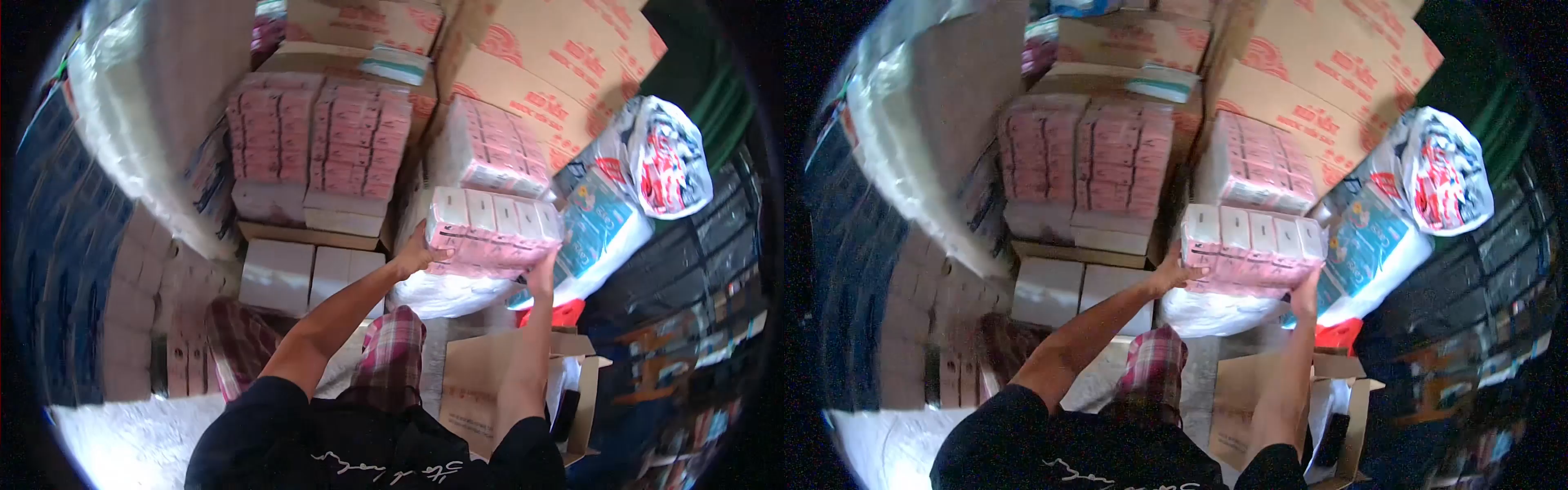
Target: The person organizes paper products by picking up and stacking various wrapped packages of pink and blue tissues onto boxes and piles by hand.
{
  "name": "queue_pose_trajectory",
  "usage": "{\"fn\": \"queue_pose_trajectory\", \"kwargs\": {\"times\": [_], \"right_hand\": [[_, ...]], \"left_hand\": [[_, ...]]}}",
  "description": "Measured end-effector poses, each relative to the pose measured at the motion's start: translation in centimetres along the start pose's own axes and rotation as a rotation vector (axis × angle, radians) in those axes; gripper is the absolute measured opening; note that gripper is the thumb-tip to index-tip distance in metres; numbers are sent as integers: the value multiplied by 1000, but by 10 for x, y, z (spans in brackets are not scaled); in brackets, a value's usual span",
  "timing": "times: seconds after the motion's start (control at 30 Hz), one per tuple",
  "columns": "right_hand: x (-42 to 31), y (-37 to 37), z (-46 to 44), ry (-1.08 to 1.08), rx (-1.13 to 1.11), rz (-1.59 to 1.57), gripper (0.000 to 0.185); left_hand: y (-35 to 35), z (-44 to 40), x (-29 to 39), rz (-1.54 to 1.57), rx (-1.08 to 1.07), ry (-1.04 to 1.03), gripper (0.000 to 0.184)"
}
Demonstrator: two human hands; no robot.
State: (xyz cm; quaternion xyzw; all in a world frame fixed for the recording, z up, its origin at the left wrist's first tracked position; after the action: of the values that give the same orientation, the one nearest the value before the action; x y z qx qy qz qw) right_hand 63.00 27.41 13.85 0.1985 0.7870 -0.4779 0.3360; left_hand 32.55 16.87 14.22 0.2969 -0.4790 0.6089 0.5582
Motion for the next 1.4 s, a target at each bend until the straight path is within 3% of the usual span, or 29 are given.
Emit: {"fn": "queue_pose_trajectory", "kwargs": {"times": [0.03, 0.07, 0.13, 0.17, 0.2, 0.27, 0.3, 0.33, 0.37, 0.43, 0.53, 0.57, 0.67, 0.7, 0.73, 0.8, 0.87, 0.93, 0.97, 1.03, 1.1, 1.2, 1.27, 1.3, 1.37, 1.4], "right_hand": [[-22, -41, 15, 17, 247, 623, 79], [-28, -14, 21, 7, 288, 777, 72], [-39, -106, 15, 34, -20, 1035, 78], [-43, -144, 9, 57, -69, 1121, 86], [-42, -176, 6, 47, -93, 1120, 86], [-45, -262, 6, 359, -416, 1725, 94], [-36, -294, 4, 399, -484, 1746, 97], [-24, -321, 1, 442, -549, 1766, 101], [-3, -321, -8, 210, -497, 1435, 107], [31, -350, -25, 209, -641, 1386, 110], [93, -392, -39, 263, -810, 1416, 102], [112, -414, -44, 291, -857, 1403, 99], [169, -472, -71, 437, -995, 1538, 100], [186, -487, -87, 437, -1011, 1538, 100], [204, -500, -102, 441, -1048, 1568, 99], [238, -521, -134, 435, -1099, 1596, 97], [267, -542, -166, 481, -1142, 1572, 90], [292, -562, -191, 497, -1171, 1558, 86], [302, -574, -200, 448, -1162, 1614, 81], [332, -576, -210, 380, -1153, 1670, 76], [342, -578, -211, 872, -983, 1954, 69], [366, -556, -168, 867, -1053, 1908, 67], [383, -527, -137, 896, -1039, 1938, 76], [389, -515, -130, 894, -1031, 1937, 76], [423, -468, -135, 417, -1131, 2157, 89], [429, -464, -136, 417, -1120, 2155, 89]], "left_hand": [[3, 2, -6, 98, -46, -3, 106], [13, 3, -11, 120, -27, -9, 106], [20, 4, -23, 194, -157, 41, 102], [27, 13, -27, 263, -189, 49, 81], [41, 15, -38, 280, -174, 42, 81], [49, 23, -63, 547, -490, 58, 59], [55, 46, -61, 599, -510, 29, 43], [65, 60, -67, 605, -497, 20, 43], [74, 73, -75, 641, -503, 17, 43], [97, 97, -87, 725, -456, 9, 41], [148, 108, -109, 824, -366, -12, 41], [168, 109, -116, 901, -201, 6, 40], [224, 106, -111, 886, -189, -101, 44], [245, 106, -105, 927, -39, -88, 44], [267, 92, -109, 939, -37, -94, 44], [307, 60, -109, 1012, -277, -262, 39], [337, 51, -95, 979, -203, -279, 43], [364, 62, -71, 1016, 125, -193, 44], [377, 54, -63, 1024, 128, -192, 44], [402, 39, -57, 1138, 131, -217, 36], [422, 21, -61, 1081, 129, -177, 37], [432, 12, -54, 942, 190, -146, 39], [437, 13, -49, 866, 258, -154, 42], [434, 13, -44, 816, 202, -204, 46], [432, 8, -48, 754, 145, -249, 52], [448, 19, -55, 827, 383, -324, 56]]}}
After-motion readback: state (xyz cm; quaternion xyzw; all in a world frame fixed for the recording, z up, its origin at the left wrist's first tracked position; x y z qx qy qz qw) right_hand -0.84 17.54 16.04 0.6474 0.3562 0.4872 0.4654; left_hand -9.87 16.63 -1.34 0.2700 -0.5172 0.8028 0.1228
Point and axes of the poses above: each hand's wrist, its own z-axis away from the middle knuckle, its own y-axis out of the back of the hand, x = y × z, the point moved 9 cm from there along -z, towards the middle knuckle, and after that the axes turned 15 degrees about y, right-handed, at the moved point
